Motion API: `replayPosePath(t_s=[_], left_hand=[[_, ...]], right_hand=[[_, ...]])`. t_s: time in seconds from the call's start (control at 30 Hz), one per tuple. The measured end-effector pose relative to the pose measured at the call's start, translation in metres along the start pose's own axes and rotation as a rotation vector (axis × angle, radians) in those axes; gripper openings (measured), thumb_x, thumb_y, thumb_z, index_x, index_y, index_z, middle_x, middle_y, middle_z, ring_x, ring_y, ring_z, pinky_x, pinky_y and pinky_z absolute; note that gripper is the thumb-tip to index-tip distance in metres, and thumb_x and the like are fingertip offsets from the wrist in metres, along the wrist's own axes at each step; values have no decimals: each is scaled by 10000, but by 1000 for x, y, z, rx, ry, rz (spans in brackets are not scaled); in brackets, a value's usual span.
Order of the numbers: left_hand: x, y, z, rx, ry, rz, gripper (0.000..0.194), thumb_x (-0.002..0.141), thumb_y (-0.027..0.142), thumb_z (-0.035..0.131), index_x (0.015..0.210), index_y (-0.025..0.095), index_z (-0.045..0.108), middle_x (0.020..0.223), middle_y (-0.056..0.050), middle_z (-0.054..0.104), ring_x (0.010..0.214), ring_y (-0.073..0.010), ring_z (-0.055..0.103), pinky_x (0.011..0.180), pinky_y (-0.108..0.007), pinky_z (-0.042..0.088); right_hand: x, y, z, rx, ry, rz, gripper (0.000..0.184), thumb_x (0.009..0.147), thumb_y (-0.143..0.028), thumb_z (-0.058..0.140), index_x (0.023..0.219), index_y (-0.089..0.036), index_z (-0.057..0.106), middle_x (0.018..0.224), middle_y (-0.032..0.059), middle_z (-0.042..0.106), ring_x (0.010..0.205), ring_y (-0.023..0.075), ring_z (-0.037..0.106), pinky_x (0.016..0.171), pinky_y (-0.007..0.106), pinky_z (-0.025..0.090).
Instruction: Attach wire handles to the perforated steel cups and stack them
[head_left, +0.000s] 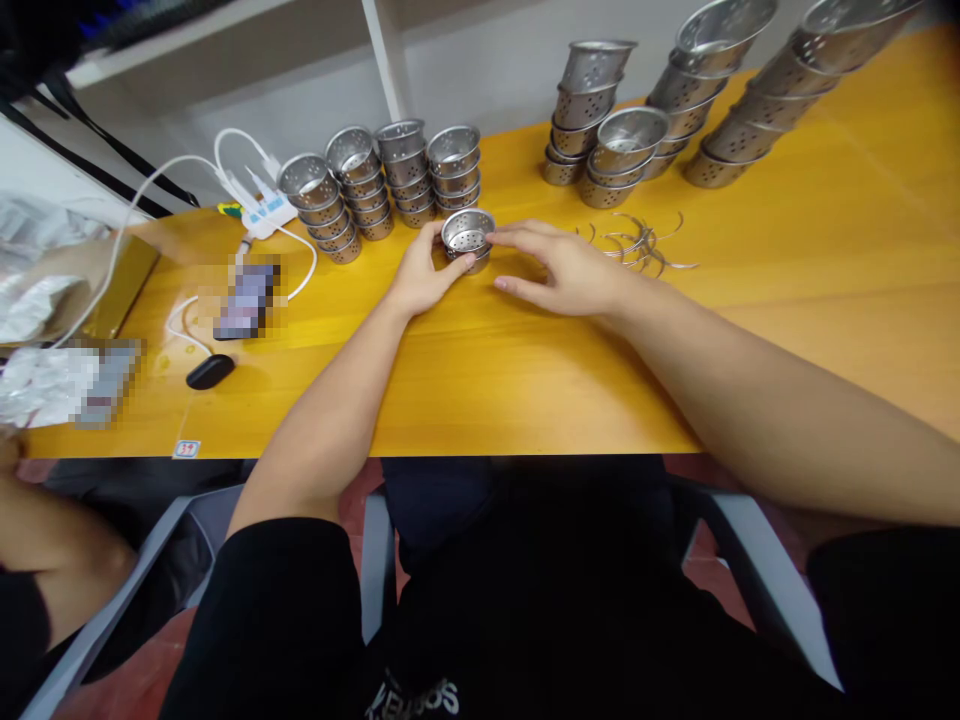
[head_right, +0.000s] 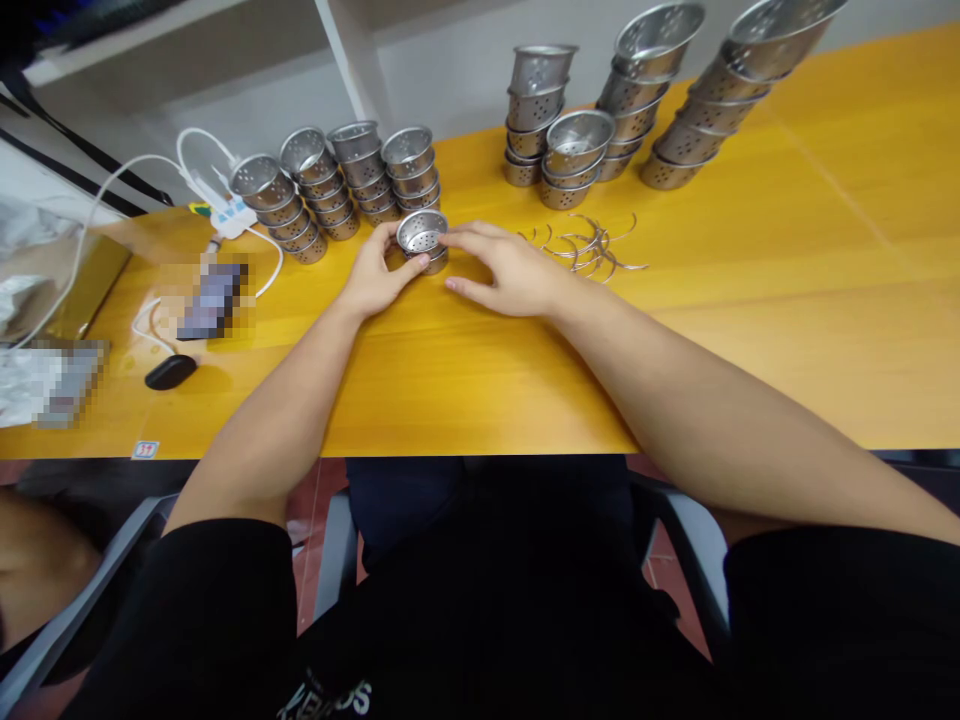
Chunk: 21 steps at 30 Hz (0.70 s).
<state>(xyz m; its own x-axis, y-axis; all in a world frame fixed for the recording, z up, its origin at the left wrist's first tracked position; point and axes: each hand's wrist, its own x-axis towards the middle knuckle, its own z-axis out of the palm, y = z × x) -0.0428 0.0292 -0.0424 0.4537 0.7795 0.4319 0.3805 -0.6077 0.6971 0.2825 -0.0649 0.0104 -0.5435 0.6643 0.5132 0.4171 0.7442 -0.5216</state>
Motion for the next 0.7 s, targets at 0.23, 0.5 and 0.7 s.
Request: replayPosePath(t_s=[0.23,0.5,0.7], left_hand=[[-1,-8,6,10,-17,-43,1206,984,1019,940,1803,317,401,1940,-257,634,1839,-445,663,1597,-666,511],[-2,-8,3,20,-16,-61,1205,916,1098,933,1737,316,523,1851,-239,701,1755,-462,716,1590,-728,503],[1,-10,5,-20,41,-54,1336,815,1148,971,1761,344,480,1939,-260,620,1872,-486,620,1628,-737,455]], right_hand=[[-1,4,-44,-178,264,258,729,1196,-957,634,1713,-464,783,1678,134,829,1438,545,800,1324,866,637],[-20,79,-92,-372,518,474,696,1163,-987,743,1332,-337,924,1134,170,849,1093,449,761,1212,799,625],[-17,102,-83,-334,642,358,670,1184,-949,793,1178,-292,921,1234,231,842,1060,432,734,1081,709,637]])
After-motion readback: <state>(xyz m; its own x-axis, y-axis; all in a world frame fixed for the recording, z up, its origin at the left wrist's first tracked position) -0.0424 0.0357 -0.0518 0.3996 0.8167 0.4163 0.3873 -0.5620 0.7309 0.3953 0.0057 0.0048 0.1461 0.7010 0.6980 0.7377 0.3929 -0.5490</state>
